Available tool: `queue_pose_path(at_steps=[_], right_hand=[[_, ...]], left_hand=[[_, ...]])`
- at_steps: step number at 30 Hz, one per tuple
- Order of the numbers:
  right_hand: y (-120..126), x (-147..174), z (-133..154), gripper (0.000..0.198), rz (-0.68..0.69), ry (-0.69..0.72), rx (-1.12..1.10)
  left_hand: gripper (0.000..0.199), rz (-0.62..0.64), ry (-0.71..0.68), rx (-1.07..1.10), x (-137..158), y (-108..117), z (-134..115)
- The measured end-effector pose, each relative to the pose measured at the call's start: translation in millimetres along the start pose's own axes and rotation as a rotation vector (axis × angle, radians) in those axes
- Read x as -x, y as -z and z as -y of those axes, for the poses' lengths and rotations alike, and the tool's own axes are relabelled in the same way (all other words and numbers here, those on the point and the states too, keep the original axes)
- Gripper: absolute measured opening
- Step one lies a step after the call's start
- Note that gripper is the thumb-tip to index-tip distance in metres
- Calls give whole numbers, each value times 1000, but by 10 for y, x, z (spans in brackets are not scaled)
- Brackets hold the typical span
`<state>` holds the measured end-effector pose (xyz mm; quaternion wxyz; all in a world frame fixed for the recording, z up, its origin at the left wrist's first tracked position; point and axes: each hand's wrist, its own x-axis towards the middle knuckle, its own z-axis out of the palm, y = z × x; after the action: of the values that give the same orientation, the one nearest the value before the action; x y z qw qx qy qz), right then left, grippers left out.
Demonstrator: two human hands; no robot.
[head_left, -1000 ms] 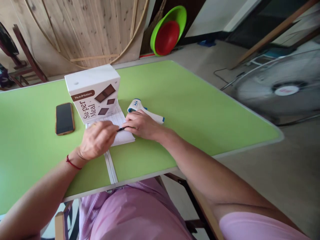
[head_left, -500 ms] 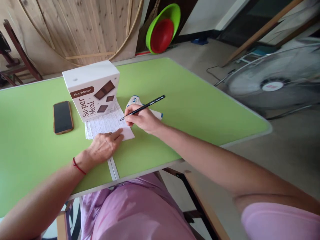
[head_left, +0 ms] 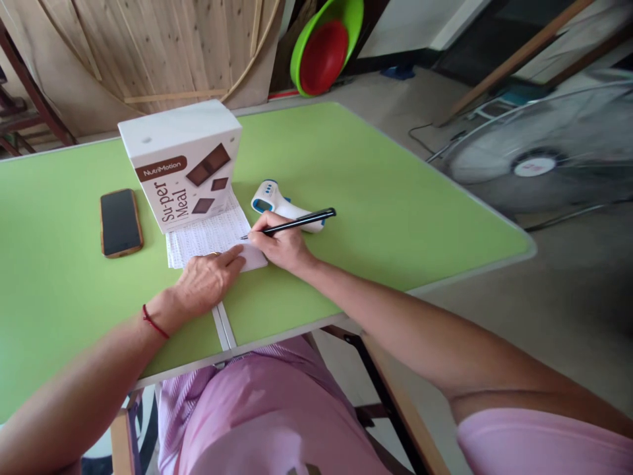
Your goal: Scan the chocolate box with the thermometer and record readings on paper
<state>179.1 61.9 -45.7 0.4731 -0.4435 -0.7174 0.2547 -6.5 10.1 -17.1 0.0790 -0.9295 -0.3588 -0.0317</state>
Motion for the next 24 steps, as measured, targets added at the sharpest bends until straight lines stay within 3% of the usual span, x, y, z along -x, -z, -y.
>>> queue_pose_path(at_steps=[24], right_hand=[[6,6,-20,14,79,50,15]], left_hand=[[26,-12,5,4,5,3,-5]])
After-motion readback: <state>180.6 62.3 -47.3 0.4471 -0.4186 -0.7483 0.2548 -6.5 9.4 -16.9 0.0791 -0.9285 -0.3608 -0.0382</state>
